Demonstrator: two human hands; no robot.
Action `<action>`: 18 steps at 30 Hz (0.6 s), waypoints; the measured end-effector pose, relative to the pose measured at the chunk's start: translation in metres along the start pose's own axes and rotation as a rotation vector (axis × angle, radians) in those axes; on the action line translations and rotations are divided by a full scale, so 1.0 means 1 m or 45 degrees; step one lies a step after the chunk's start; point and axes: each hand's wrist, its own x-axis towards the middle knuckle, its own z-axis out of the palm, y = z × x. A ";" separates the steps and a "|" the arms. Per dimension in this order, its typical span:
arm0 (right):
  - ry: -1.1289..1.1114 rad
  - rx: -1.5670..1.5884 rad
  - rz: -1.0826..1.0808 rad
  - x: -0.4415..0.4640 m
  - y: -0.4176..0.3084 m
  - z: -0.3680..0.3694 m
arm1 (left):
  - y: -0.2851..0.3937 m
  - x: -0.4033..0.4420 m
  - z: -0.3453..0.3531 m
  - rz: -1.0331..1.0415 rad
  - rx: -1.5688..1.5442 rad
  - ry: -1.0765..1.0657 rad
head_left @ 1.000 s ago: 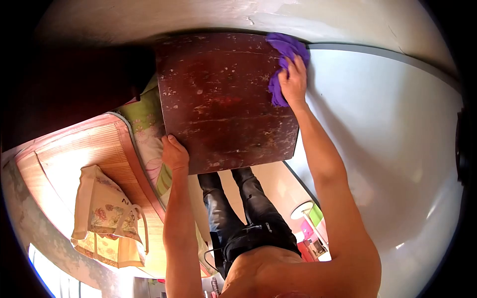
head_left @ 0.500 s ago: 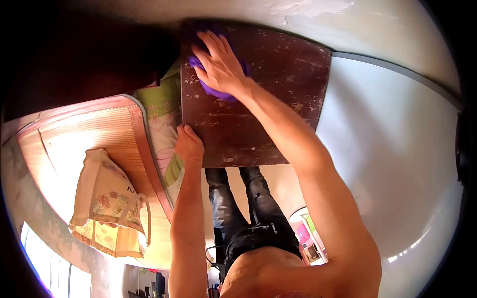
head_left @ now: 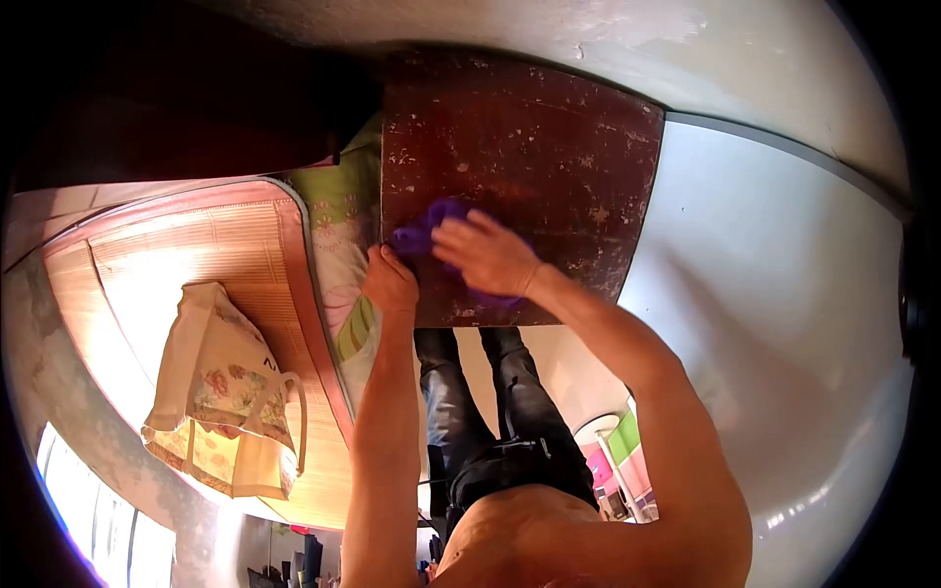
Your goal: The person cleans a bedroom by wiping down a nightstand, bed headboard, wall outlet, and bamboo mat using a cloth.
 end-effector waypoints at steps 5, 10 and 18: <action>0.404 -0.171 0.358 0.103 0.067 -0.034 | 0.004 0.001 0.000 -0.054 -0.015 -0.016; 0.517 -0.129 0.256 0.140 0.105 -0.036 | 0.004 0.004 -0.005 -0.064 -0.059 -0.080; 0.436 -0.378 0.692 -0.045 0.170 -0.097 | 0.003 -0.001 0.001 -0.036 -0.084 -0.037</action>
